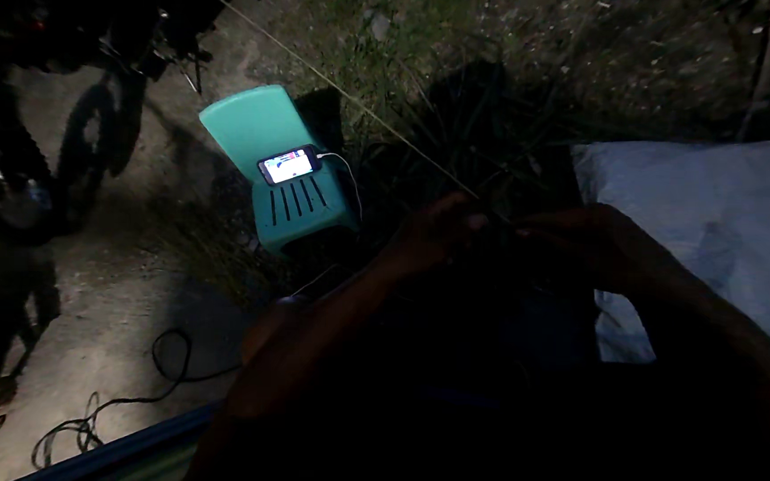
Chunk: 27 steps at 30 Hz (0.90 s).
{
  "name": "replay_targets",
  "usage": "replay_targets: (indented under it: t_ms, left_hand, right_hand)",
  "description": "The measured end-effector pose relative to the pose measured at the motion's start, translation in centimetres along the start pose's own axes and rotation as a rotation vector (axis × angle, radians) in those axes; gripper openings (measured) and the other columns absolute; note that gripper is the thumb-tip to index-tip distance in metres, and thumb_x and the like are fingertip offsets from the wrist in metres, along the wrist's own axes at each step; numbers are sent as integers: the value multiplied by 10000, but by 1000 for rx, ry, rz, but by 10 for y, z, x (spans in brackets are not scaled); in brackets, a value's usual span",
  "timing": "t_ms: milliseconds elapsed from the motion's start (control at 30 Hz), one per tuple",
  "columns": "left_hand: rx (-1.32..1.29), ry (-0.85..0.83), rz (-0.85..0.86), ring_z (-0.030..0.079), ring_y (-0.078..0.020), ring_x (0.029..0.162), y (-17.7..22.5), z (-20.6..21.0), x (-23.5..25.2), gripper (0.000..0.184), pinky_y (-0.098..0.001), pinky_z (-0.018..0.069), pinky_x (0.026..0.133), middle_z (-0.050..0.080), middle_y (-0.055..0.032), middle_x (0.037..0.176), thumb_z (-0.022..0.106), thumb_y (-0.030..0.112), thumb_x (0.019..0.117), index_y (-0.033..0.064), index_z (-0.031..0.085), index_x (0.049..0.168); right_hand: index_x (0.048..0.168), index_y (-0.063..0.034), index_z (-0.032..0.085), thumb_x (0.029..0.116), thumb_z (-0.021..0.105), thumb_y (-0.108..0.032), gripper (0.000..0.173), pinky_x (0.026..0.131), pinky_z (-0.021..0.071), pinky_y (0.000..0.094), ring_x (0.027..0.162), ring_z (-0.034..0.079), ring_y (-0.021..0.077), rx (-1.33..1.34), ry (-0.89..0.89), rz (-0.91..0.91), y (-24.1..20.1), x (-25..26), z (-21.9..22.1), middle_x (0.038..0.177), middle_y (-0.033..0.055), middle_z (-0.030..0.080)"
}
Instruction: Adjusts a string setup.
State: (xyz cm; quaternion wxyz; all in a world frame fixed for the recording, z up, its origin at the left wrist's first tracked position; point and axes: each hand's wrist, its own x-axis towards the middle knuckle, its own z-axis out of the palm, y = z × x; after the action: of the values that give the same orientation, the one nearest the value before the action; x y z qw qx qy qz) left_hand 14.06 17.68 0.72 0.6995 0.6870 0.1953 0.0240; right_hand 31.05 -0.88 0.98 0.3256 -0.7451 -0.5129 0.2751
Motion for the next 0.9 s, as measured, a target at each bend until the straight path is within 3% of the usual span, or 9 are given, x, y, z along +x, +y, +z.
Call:
replay_targets:
  t_ms: [100, 200, 400, 467, 600, 700, 767, 833, 900]
  left_hand:
    - [-143, 166, 99, 523, 1, 569, -4, -29, 8, 205, -153, 467, 513, 589, 56, 765, 496, 122, 1067, 69, 591, 1241]
    - [-232, 313, 238, 525, -33, 545, -5, -60, 16, 259, -180, 474, 496, 566, 56, 721, 469, 151, 1075, 75, 575, 1298]
    - [-202, 157, 105, 544, -23, 580, -6, -28, 8, 254, -177, 485, 512, 608, 34, 798, 511, 98, 1055, 67, 585, 1297]
    - [-249, 244, 151, 525, -9, 555, -3, -47, 11, 206, -161, 464, 496, 585, 66, 739, 464, 122, 1076, 110, 579, 1246]
    - [-297, 418, 281, 510, -43, 504, 2, -83, 18, 248, -191, 478, 464, 537, 59, 682, 428, 176, 1094, 118, 524, 1314]
    - [-193, 290, 174, 548, -34, 570, -1, -49, 11, 289, -182, 487, 491, 595, 29, 805, 459, 132, 1074, 90, 518, 1353]
    - [-160, 137, 60, 552, -31, 591, -3, -22, 6, 328, -181, 489, 503, 606, 12, 841, 508, 115, 1060, 63, 530, 1383]
    - [-189, 104, 23, 534, -25, 578, -3, -20, 6, 299, -172, 475, 507, 586, 24, 802, 500, 108, 1063, 61, 537, 1356]
    - [-246, 208, 102, 526, -9, 560, -2, -43, 10, 260, -155, 467, 495, 581, 61, 756, 458, 125, 1081, 105, 543, 1326]
  right_hand:
    - [1179, -92, 743, 1047, 538, -235, 282, 670, 520, 299, 710, 604, 60, -63, -17, 13, -5, -3, -9, 850, 25, 700]
    - [1175, -87, 749, 1041, 560, -215, 265, 675, 518, 331, 713, 605, 87, -74, -1, 27, -7, -5, -14, 847, 42, 700]
    - [1184, -113, 748, 1039, 561, -249, 273, 685, 525, 286, 728, 608, 44, -64, 13, -4, -2, -1, -10, 876, 10, 706]
    - [1205, -102, 743, 1044, 561, -235, 278, 673, 530, 346, 717, 613, 99, -80, 8, 37, -2, -5, -15, 884, 49, 709]
    - [1186, -79, 740, 1038, 571, -226, 269, 563, 491, 262, 615, 550, 49, -62, 45, 62, -2, -11, -23, 826, 30, 676]
    - [1183, -88, 744, 1032, 583, -244, 270, 635, 519, 238, 686, 589, 21, -46, 68, 40, -3, -8, -19, 866, 10, 697]
    - [1180, -81, 748, 1028, 590, -217, 258, 694, 525, 295, 741, 613, 67, -62, 71, 17, -4, -5, -15, 900, 42, 715]
    - [1173, -99, 749, 1034, 577, -236, 260, 668, 520, 298, 717, 605, 63, -87, 47, 23, -2, -4, -15, 877, 25, 706]
    - [1177, -102, 740, 1042, 564, -221, 252, 586, 495, 278, 636, 562, 53, -82, -4, 53, 0, -7, -21, 826, 17, 679]
